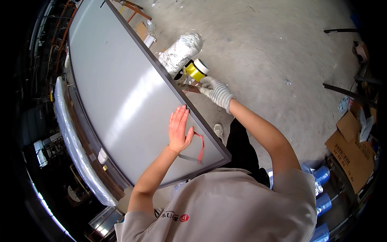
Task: The person assembles a large rectangular panel by attaching a metal frame to its edges. They use a marker to make alignment marks on the frame and then apply sealant along the seam using a caulking gun. The task involves moving the panel between workstations and handling various tools.
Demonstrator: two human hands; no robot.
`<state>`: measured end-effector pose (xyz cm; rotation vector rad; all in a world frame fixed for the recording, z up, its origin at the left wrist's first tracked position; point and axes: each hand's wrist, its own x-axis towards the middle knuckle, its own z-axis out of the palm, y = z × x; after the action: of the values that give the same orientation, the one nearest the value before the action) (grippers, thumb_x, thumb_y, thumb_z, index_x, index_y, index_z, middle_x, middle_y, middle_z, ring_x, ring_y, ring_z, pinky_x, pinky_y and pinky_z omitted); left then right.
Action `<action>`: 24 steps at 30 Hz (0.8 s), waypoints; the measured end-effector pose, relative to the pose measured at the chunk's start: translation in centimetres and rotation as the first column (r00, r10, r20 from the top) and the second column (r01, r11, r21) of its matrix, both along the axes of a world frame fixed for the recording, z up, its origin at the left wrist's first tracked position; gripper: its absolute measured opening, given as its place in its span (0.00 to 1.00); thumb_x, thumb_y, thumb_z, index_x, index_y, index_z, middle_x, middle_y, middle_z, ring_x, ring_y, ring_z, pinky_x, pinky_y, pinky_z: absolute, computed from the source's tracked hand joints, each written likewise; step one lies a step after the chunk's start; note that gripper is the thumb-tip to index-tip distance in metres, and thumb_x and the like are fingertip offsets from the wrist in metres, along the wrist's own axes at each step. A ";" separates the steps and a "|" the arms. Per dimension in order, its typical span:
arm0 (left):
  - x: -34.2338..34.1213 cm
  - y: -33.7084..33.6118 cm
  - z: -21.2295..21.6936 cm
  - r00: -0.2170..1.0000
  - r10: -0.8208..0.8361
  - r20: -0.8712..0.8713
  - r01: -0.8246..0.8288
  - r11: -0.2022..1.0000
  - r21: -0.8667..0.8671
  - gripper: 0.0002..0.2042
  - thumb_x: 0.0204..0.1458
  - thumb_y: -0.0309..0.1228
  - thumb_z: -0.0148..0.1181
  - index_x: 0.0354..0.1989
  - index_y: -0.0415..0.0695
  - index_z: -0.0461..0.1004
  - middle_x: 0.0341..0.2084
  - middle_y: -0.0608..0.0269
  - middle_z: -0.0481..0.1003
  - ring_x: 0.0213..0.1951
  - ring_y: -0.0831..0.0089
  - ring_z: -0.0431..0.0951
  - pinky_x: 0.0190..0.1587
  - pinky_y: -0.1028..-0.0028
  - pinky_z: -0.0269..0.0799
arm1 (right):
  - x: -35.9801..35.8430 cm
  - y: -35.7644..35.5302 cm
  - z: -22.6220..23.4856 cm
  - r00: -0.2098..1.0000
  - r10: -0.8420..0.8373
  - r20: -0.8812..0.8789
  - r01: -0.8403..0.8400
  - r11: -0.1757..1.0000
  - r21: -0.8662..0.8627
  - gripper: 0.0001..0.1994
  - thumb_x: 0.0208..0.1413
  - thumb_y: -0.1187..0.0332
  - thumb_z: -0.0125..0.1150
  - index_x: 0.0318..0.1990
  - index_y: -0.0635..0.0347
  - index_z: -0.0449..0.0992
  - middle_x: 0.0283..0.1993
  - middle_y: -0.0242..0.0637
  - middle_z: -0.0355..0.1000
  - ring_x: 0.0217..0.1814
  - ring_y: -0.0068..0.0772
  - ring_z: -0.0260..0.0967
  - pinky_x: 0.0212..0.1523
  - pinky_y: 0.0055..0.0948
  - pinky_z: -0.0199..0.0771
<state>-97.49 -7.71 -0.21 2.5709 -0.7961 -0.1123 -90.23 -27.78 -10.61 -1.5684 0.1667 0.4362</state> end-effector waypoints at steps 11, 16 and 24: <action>-1.0 -0.4 -1.0 0.997 0.067 -0.049 -0.063 0.995 0.072 0.34 0.39 0.34 0.59 0.59 0.38 0.59 0.60 0.51 0.58 0.62 0.55 0.57 0.61 0.55 0.52 | 11.5 11.6 -7.2 0.793 0.568 0.220 -0.249 0.632 -0.734 0.30 0.51 0.48 0.44 0.63 0.44 0.56 0.67 0.33 0.51 0.69 0.30 0.46 0.66 0.31 0.47; 0.1 -0.7 -0.3 0.998 0.013 -0.062 -0.011 0.999 0.037 0.34 0.39 0.35 0.59 0.58 0.38 0.59 0.60 0.51 0.58 0.61 0.55 0.58 0.61 0.55 0.52 | 10.9 12.7 -17.1 0.962 0.230 0.148 -0.250 0.959 0.134 0.30 0.51 0.47 0.48 0.63 0.44 0.58 0.69 0.36 0.46 0.71 0.44 0.37 0.69 0.44 0.33; -0.1 -0.3 0.6 1.000 0.002 -0.012 -0.002 1.000 0.003 0.35 0.39 0.34 0.59 0.59 0.36 0.57 0.60 0.48 0.57 0.60 0.51 0.58 0.60 0.55 0.53 | 4.4 4.2 -1.8 0.790 0.504 0.348 -0.018 0.587 -0.809 0.27 0.50 0.56 0.53 0.56 0.59 0.63 0.64 0.44 0.53 0.68 0.46 0.45 0.65 0.47 0.42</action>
<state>-97.56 -7.98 0.44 2.5709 -0.7899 -0.1286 -85.87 -23.58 -12.40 -2.5596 -0.4228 0.1053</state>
